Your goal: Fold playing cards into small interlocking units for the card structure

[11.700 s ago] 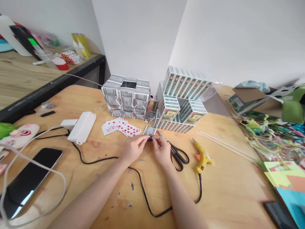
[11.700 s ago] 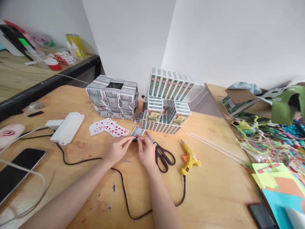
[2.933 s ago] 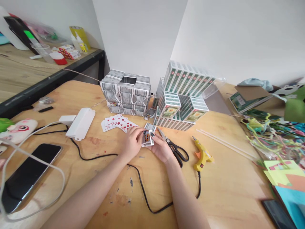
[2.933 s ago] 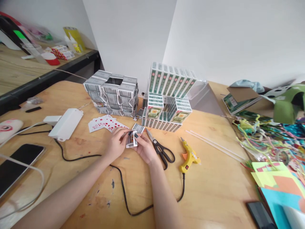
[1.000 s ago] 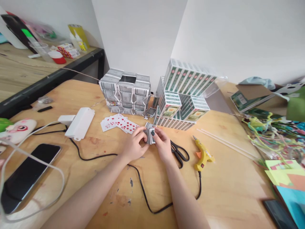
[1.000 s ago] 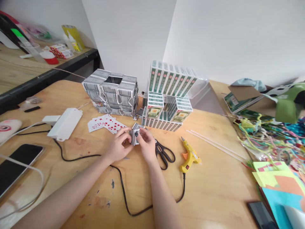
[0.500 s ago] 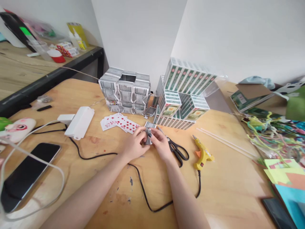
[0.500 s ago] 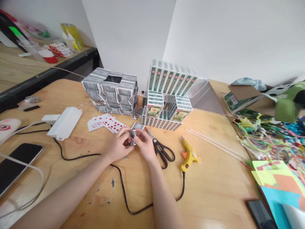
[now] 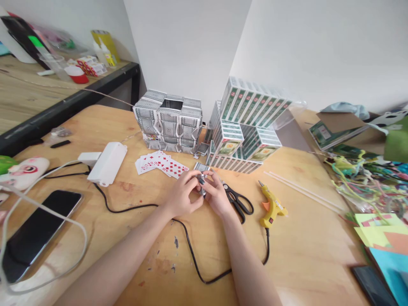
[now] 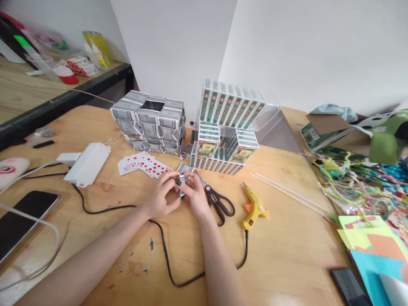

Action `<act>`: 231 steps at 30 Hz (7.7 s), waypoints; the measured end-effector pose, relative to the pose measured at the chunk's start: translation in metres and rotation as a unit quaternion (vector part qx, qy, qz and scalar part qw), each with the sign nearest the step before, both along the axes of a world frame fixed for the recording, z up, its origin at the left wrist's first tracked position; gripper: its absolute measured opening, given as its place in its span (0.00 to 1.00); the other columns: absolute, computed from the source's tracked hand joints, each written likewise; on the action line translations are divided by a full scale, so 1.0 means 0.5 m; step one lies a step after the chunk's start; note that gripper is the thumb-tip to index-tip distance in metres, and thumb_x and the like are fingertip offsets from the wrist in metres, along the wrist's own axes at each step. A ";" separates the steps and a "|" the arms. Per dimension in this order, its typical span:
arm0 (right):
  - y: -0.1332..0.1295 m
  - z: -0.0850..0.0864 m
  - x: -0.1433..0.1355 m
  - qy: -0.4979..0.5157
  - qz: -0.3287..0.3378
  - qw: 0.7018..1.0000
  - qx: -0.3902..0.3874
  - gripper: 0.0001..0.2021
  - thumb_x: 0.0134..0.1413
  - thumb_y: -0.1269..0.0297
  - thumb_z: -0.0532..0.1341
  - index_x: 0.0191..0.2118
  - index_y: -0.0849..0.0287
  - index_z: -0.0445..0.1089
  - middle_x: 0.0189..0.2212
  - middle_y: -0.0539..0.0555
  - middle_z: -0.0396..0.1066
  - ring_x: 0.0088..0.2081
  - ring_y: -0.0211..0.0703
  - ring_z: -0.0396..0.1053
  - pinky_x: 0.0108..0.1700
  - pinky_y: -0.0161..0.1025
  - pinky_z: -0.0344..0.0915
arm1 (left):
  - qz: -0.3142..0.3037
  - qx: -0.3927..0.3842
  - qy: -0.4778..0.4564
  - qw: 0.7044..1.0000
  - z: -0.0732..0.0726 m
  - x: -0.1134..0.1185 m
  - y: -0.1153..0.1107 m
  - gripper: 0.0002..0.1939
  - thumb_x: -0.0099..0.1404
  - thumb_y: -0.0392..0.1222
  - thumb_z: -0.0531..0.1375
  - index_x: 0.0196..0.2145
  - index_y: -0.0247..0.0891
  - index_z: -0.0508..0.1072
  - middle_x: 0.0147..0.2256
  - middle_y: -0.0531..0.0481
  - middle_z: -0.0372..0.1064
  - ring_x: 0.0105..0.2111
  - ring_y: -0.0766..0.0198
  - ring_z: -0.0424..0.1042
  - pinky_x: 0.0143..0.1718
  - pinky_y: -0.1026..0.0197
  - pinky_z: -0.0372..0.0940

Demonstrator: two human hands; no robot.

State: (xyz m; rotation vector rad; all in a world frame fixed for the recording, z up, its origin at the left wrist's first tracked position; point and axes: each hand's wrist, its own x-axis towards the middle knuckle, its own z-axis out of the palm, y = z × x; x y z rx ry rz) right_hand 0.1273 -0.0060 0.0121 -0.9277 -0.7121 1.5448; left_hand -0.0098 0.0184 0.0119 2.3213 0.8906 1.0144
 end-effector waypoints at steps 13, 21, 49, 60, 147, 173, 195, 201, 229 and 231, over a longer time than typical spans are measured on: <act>0.006 -0.008 0.003 -0.033 -0.015 0.999 0.014 0.26 0.39 0.56 0.66 0.47 0.52 0.63 0.40 0.53 0.72 0.37 0.47 0.72 0.38 0.45 0.69 | 0.005 -0.029 -0.053 0.998 -0.008 0.000 0.010 0.25 0.56 0.39 0.60 0.51 0.43 0.60 0.49 0.44 0.61 0.51 0.55 0.59 0.53 0.49 0.55; 0.009 -0.012 0.005 -0.120 -0.074 0.989 0.053 0.22 0.38 0.59 0.67 0.43 0.58 0.67 0.39 0.54 0.72 0.41 0.47 0.69 0.47 0.45 0.64 | 0.005 -0.069 -0.093 0.993 -0.007 -0.004 0.011 0.21 0.58 0.44 0.59 0.49 0.41 0.63 0.49 0.43 0.59 0.51 0.55 0.59 0.51 0.51 0.58; 0.007 -0.017 0.021 -0.141 -0.081 0.984 0.073 0.29 0.34 0.61 0.69 0.48 0.55 0.66 0.36 0.52 0.69 0.31 0.40 0.65 0.37 0.40 0.66 | -0.068 -0.456 -0.253 0.851 -0.020 -0.005 0.043 0.26 0.49 0.41 0.66 0.47 0.37 0.68 0.47 0.43 0.69 0.47 0.54 0.68 0.50 0.48 0.62; -0.002 -0.001 0.022 -0.069 -0.017 0.995 0.065 0.28 0.34 0.63 0.68 0.47 0.52 0.65 0.35 0.51 0.69 0.28 0.36 0.65 0.19 0.29 0.56 | -0.069 -0.378 -0.245 0.890 -0.035 0.004 0.028 0.27 0.50 0.39 0.65 0.49 0.38 0.66 0.49 0.42 0.66 0.46 0.54 0.69 0.48 0.47 0.65; 0.002 -0.018 -0.007 -0.173 0.025 0.984 0.015 0.16 0.50 0.49 0.57 0.28 0.58 0.58 0.16 0.48 0.69 0.12 0.33 0.61 0.15 0.31 0.58 | 0.137 -0.253 -0.098 0.953 -0.026 0.010 0.021 0.13 0.63 0.45 0.48 0.23 0.38 0.57 0.18 0.57 0.52 0.19 0.71 0.54 0.20 0.68 0.50; -0.019 -0.031 -0.042 -0.337 -0.175 0.924 0.044 0.13 0.56 0.50 0.49 0.35 0.55 0.57 0.13 0.43 0.58 0.12 0.34 0.55 0.15 0.31 0.50 | 0.169 -0.192 -0.002 0.967 -0.020 0.016 0.008 0.20 0.62 0.50 0.48 0.18 0.37 0.58 0.14 0.56 0.54 0.16 0.70 0.55 0.20 0.66 0.48; -0.014 -0.029 -0.025 -0.349 -0.203 0.912 0.072 0.15 0.55 0.53 0.52 0.38 0.60 0.65 0.21 0.49 0.65 0.16 0.34 0.58 0.18 0.32 0.57 | 0.127 -0.235 -0.068 0.961 -0.014 0.014 0.001 0.21 0.66 0.48 0.44 0.19 0.37 0.59 0.13 0.56 0.56 0.16 0.70 0.59 0.20 0.67 0.53; -0.003 -0.028 -0.022 -0.311 -0.173 0.934 0.018 0.21 0.54 0.52 0.52 0.46 0.63 0.64 0.19 0.50 0.68 0.14 0.34 0.59 0.16 0.32 0.59 | 0.193 -0.127 -0.083 0.969 -0.024 -0.006 0.018 0.10 0.66 0.41 0.45 0.35 0.37 0.65 0.31 0.48 0.68 0.32 0.64 0.68 0.34 0.62 0.63; -0.007 -0.039 -0.019 -0.415 -0.100 0.901 0.072 0.13 0.54 0.62 0.51 0.42 0.60 0.67 0.27 0.53 0.74 0.18 0.37 0.65 0.23 0.35 0.64 | 0.274 0.028 0.151 0.949 -0.056 -0.017 0.037 0.23 0.61 0.42 0.54 0.52 0.30 0.59 0.58 0.33 0.51 0.61 0.45 0.44 0.56 0.42 0.52; -0.006 -0.041 -0.020 -0.428 -0.112 0.894 0.075 0.13 0.54 0.63 0.52 0.43 0.60 0.67 0.34 0.55 0.74 0.20 0.37 0.66 0.24 0.35 0.65 | 0.282 0.037 0.157 0.946 -0.056 -0.018 0.036 0.24 0.60 0.43 0.55 0.52 0.30 0.59 0.58 0.32 0.50 0.61 0.44 0.42 0.56 0.41 0.50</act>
